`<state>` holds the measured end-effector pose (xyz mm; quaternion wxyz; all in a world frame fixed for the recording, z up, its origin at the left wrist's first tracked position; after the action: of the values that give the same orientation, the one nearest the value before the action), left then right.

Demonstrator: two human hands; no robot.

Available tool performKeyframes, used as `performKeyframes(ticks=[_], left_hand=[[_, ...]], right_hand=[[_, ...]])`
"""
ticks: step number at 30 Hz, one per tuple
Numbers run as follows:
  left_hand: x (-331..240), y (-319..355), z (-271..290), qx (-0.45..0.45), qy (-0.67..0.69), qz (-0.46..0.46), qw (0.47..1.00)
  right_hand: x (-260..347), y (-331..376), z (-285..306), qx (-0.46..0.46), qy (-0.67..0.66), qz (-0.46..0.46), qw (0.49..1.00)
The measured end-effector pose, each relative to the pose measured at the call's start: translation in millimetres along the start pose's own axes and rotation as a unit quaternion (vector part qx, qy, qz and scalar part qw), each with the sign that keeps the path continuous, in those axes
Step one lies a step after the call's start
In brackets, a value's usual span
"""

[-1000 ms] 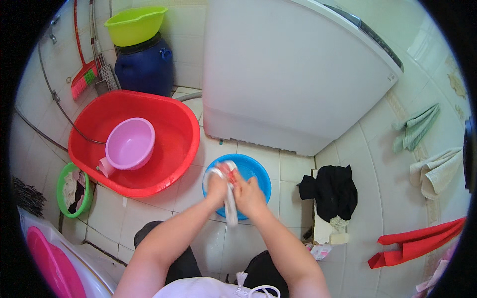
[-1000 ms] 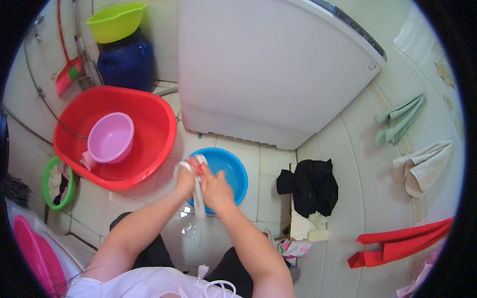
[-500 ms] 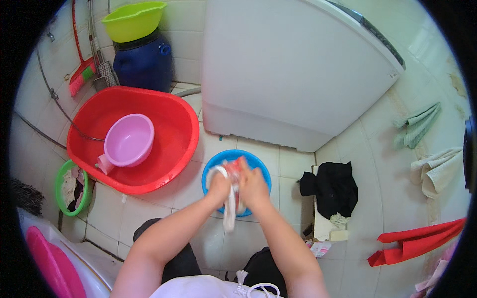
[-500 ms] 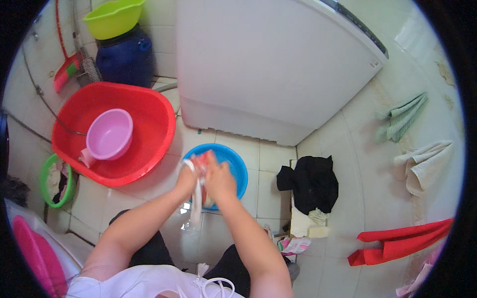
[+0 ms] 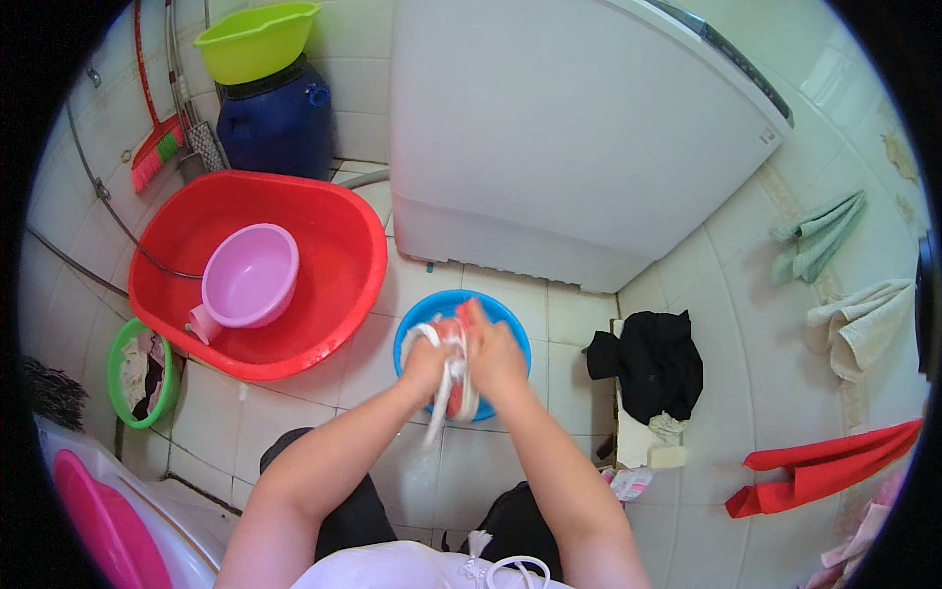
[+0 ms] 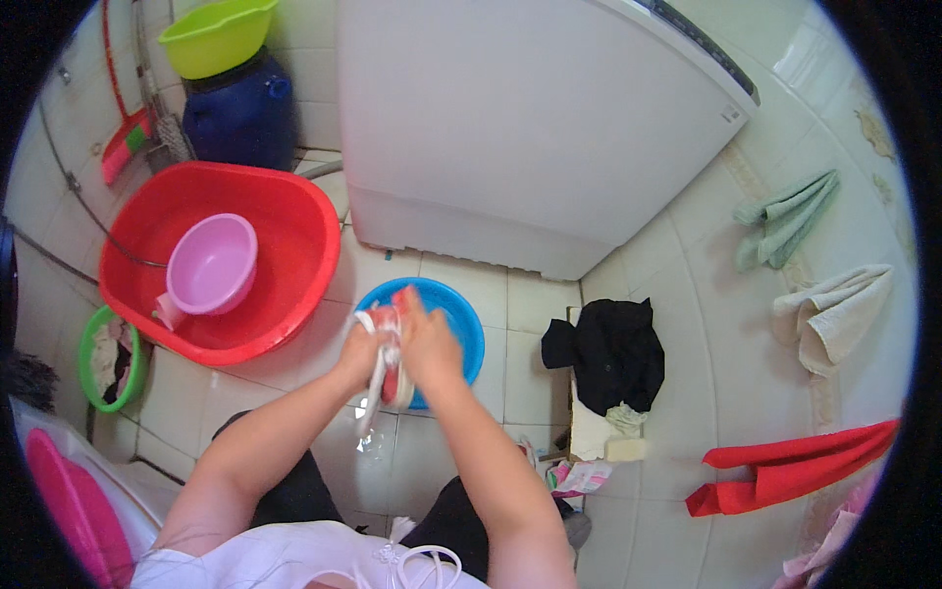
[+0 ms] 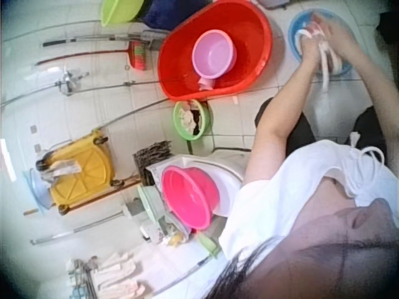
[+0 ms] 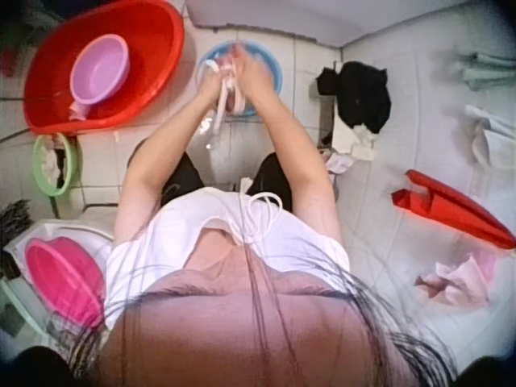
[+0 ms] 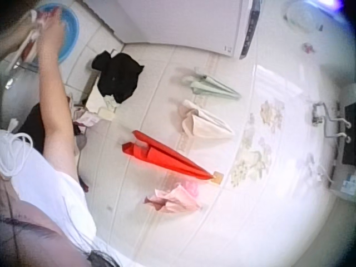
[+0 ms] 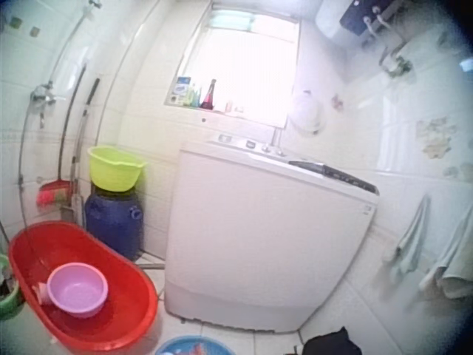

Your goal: The person sits on the floor and hand-washes a pair of shoes using a red brush and water from a blue basin. They scrub the white sneaker repeatedly, rinse it, then switch to a gray slipper and continue scrubbing and rinsing.

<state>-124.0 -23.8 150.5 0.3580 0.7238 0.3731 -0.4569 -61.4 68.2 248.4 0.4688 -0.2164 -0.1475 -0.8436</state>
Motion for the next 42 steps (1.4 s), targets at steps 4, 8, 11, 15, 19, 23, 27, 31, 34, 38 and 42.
performKeyframes(ticks=[4,8,11,15,19,23,27,31,34,38,42], left_hand=[[5,8,-8,0.025,0.037,0.005,0.999],[-2,16,-19,0.103,0.160,0.026,0.981],[-11,16,-22,0.177,0.206,0.059,0.961],[-28,7,-25,0.191,0.300,-0.011,0.935],[-18,1,-21,0.118,0.397,-0.006,0.910],[-10,-9,-6,0.044,0.416,-0.017,0.908],[0,-15,3,-0.015,0.347,-0.011,0.938],[-3,-16,4,-0.027,0.354,-0.004,0.935],[-4,-13,0,-0.030,0.375,0.008,0.927],[-5,-18,7,-0.047,0.385,0.020,0.921],[-4,-26,29,-0.081,0.384,0.009,0.920]], right_hand=[[-12,-11,-8,0.018,-0.082,-0.002,0.996],[-34,-30,12,-0.042,-0.289,0.041,0.956],[-55,-36,23,-0.054,-0.412,0.016,0.909],[-31,-20,36,-0.140,-0.207,0.115,0.962],[-16,-12,5,-0.110,-0.113,0.053,0.986],[8,-2,-32,0.008,-0.059,0.098,0.993],[10,5,-22,-0.017,-0.042,0.051,0.998],[30,18,-34,0.113,-0.024,0.076,0.990],[36,13,-6,-0.031,-0.038,0.080,0.996],[25,13,-23,0.033,-0.044,0.056,0.997],[6,13,-35,0.064,-0.109,0.068,0.990]])
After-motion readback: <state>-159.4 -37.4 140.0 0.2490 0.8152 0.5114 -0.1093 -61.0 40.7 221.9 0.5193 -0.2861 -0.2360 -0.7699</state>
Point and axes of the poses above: each hand's wrist, its own y-axis away from the middle knuckle, its own z-axis out of the back of the hand, x = y × z, the point moved 9 cm from there along -y, towards the middle knuckle, and after that the axes turned 8 degrees about -z, right-handed, at the moved point
